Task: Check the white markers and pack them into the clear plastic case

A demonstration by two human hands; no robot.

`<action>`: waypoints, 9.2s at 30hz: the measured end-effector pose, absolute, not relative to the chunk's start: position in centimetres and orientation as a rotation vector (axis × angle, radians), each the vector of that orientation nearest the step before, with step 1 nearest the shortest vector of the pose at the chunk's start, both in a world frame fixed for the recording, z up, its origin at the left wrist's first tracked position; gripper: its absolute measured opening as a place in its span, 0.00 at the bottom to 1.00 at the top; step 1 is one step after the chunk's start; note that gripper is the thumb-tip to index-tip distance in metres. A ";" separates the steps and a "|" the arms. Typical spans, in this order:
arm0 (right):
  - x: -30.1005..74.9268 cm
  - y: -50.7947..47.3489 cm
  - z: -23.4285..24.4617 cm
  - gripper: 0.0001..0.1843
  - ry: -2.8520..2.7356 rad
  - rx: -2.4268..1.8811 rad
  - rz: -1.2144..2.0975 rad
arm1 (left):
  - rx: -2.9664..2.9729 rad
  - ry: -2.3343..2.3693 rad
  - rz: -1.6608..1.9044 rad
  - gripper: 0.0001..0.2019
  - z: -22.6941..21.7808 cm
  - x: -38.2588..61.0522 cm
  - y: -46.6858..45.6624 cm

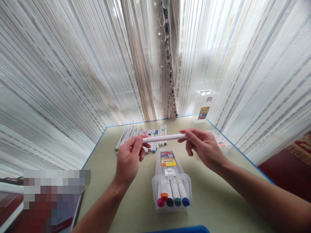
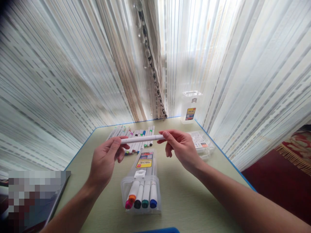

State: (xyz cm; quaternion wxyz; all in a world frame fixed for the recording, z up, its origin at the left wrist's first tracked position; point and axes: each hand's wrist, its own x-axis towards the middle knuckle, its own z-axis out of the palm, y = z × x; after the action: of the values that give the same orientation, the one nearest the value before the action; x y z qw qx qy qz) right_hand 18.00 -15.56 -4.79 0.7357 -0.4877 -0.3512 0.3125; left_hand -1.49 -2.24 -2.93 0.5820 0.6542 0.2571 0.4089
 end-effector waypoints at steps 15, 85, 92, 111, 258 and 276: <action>17.9 -15.7 -4.4 0.17 -0.846 -1.176 0.696 | 1.577 0.602 0.974 0.16 -3.1 -1.5 -2.2; 17.4 -15.8 -5.7 0.15 -1.110 -1.386 0.584 | 1.582 0.444 1.008 0.12 -2.4 -2.2 -3.2; 17.4 -16.0 -5.8 0.11 -1.339 -1.504 0.329 | 1.526 0.362 0.988 0.12 -2.0 -2.4 -3.5; 17.5 -15.9 -6.1 0.09 -1.459 -1.549 0.186 | 1.606 0.291 0.822 0.18 -2.2 -2.9 -3.7; 17.1 -16.6 -5.9 0.11 -1.209 -1.392 0.130 | 1.184 0.571 0.832 0.13 -3.2 -1.4 -1.5; 16.7 -17.0 -5.4 0.10 -1.217 -1.358 0.142 | 1.209 0.542 0.821 0.09 -3.6 -1.3 -1.4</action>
State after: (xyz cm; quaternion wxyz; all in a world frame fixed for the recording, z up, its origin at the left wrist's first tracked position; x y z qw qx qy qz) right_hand 16.72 -16.96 -5.39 0.6101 -0.5884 -0.5271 0.0613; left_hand -1.28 -1.43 -3.59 0.7113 0.5453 0.2444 0.3700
